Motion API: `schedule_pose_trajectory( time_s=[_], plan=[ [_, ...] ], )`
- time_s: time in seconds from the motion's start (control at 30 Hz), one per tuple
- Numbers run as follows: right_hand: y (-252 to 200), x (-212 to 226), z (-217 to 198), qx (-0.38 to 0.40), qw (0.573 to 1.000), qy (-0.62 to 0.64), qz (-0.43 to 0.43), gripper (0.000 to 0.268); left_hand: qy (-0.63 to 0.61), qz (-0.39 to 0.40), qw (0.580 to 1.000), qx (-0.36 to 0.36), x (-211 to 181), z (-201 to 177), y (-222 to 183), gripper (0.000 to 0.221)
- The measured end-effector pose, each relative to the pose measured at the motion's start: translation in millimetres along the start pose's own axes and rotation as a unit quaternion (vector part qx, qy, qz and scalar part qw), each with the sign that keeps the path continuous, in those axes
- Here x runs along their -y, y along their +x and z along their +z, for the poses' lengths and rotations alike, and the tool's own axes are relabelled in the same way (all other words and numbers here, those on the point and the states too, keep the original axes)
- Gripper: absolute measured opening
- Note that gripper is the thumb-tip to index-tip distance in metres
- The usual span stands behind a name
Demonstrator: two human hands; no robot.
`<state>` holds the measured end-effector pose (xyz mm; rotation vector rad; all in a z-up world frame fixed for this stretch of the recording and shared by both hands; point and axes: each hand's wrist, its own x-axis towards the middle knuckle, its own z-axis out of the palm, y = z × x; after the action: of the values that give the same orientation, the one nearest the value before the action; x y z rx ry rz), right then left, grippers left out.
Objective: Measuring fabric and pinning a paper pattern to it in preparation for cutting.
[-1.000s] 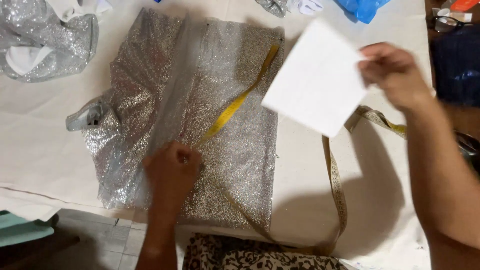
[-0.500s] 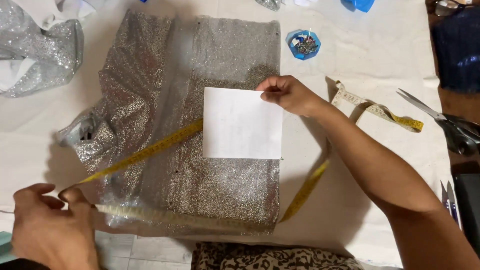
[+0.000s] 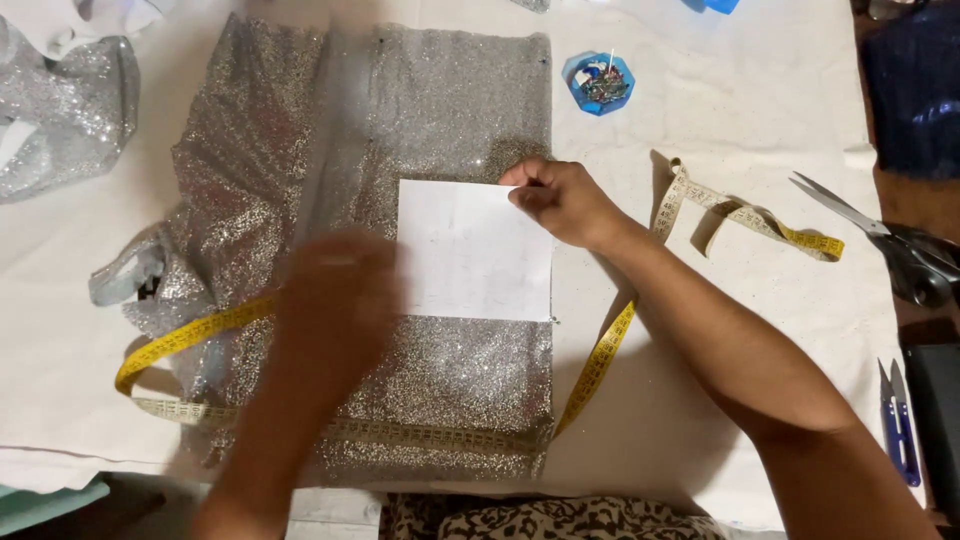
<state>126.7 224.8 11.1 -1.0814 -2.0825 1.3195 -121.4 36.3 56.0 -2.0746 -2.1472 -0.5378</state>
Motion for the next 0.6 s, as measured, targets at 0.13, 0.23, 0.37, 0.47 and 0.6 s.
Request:
schedule_pose_trajectory(
  time_s=[0.13,0.23,0.37,0.47,0.6],
  plan=[
    [-4,6,3,0.0,0.993,-0.068,-0.1,0.023,-0.169,0.302,0.937,0.046,-43,53,39,0.03],
    [-4,6,4,-0.01,0.996,-0.034,-0.087,0.024,-0.203,0.344,0.915,0.047,-45,72,55,0.042],
    [-3,8,-1,-0.009,0.997,-0.011,-0.076,0.024,-0.201,0.347,0.914,0.067,-47,92,57,0.055],
    [-1,21,-12,0.014,0.998,0.012,-0.063,0.027,-0.167,0.338,0.924,0.066,-47,97,56,0.061],
    [-3,27,-25,0.006,0.999,0.005,-0.04,0.027,-0.176,0.317,0.925,0.113,-49,91,57,0.063]
  ],
)
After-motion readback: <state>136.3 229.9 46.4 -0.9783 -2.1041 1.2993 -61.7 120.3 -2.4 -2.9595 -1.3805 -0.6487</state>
